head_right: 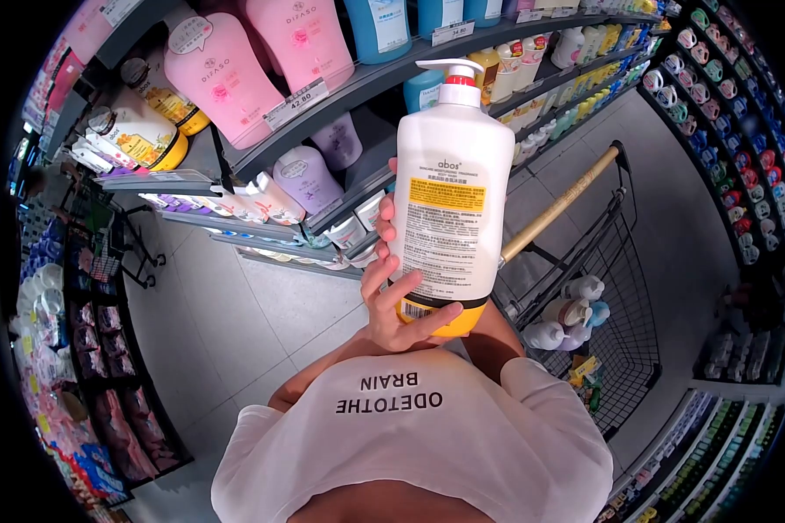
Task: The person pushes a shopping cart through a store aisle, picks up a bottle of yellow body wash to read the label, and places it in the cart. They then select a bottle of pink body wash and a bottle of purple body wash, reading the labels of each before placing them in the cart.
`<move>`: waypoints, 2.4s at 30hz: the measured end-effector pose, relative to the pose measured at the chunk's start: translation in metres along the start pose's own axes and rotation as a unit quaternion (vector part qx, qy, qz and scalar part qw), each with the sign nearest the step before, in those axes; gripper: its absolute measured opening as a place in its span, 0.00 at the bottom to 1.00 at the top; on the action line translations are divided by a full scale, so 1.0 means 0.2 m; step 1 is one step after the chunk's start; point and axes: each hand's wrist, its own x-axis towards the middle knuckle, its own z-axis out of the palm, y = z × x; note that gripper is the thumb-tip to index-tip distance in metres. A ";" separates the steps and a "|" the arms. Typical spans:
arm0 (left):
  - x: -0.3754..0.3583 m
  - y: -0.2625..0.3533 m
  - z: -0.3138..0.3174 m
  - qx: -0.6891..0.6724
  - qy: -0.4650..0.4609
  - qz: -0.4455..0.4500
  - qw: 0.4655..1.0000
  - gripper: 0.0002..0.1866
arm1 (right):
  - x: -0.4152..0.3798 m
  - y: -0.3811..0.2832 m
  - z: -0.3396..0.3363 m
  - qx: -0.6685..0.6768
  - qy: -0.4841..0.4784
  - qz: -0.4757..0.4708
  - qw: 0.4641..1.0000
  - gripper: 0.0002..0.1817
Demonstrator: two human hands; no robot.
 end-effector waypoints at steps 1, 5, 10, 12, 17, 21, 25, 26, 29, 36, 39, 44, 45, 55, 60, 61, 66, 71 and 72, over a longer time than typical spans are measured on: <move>0.00 0.00 0.00 0.001 -0.002 -0.001 1.000 0.17 | 0.00 0.01 0.01 -0.001 0.011 -0.009 1.000 0.48; -0.01 0.00 0.00 0.003 -0.005 -0.005 1.000 0.17 | 0.01 0.03 0.02 0.000 0.034 -0.028 0.999 0.47; 0.00 0.00 0.00 0.004 -0.009 -0.006 1.000 0.17 | 0.01 0.02 0.02 -0.002 0.034 -0.028 0.999 0.47; 0.00 -0.01 0.00 0.005 -0.016 -0.005 1.000 0.16 | 0.01 0.02 0.03 -0.003 0.034 -0.031 0.999 0.47; 0.00 -0.01 0.00 0.003 -0.013 -0.005 1.000 0.16 | 0.00 -0.01 0.00 -0.006 0.014 -0.001 1.000 0.49; 0.00 -0.01 0.00 0.000 -0.017 -0.009 1.000 0.16 | 0.01 0.01 0.02 -0.008 0.038 -0.029 0.999 0.46; 0.00 -0.01 0.00 0.005 -0.018 -0.008 1.000 0.16 | 0.01 0.02 0.01 -0.006 0.032 -0.030 0.999 0.46; 0.00 -0.01 0.00 0.004 -0.020 -0.009 1.000 0.16 | 0.01 0.02 0.02 -0.008 0.032 -0.029 0.999 0.46; 0.00 -0.01 0.00 0.003 -0.021 -0.011 1.000 0.17 | 0.01 -0.01 -0.01 -0.006 0.014 -0.006 1.000 0.47; -0.02 0.00 0.01 -0.021 -0.011 -0.026 0.999 0.18 | 0.01 -0.01 -0.01 -0.002 -0.003 0.005 1.000 0.49; 0.00 0.00 0.00 0.006 -0.013 -0.008 1.000 0.17 | 0.01 -0.01 -0.01 -0.003 -0.004 0.003 1.000 0.49; 0.00 0.00 0.00 -0.003 -0.001 -0.008 1.000 0.16 | 0.01 0.01 0.02 -0.004 0.011 -0.013 1.000 0.47; 0.00 0.00 0.00 -0.003 0.000 -0.007 1.000 0.16 | 0.01 0.02 0.03 -0.004 0.016 -0.024 1.000 0.46; -0.01 0.01 0.00 -0.026 0.001 -0.021 0.999 0.18 | 0.00 0.00 0.02 -0.002 0.002 0.005 1.000 0.47; -0.02 0.01 0.00 -0.029 -0.004 -0.020 0.999 0.18 | 0.00 0.03 0.05 -0.010 0.029 -0.025 0.999 0.46; -0.02 0.01 0.00 -0.029 -0.004 -0.020 0.999 0.18 | 0.00 0.03 0.05 -0.010 0.029 -0.025 0.999 0.46; -0.02 0.01 0.00 -0.028 0.004 -0.017 0.999 0.17 | 0.00 0.02 0.04 -0.013 0.032 -0.019 0.999 0.45; -0.03 0.02 0.00 -0.023 0.006 -0.019 1.000 0.18 | -0.01 0.01 0.03 -0.008 0.022 0.001 1.000 0.45; -0.03 0.02 0.00 -0.023 0.004 -0.021 1.000 0.18 | -0.01 0.00 0.03 -0.005 0.018 0.011 1.000 0.45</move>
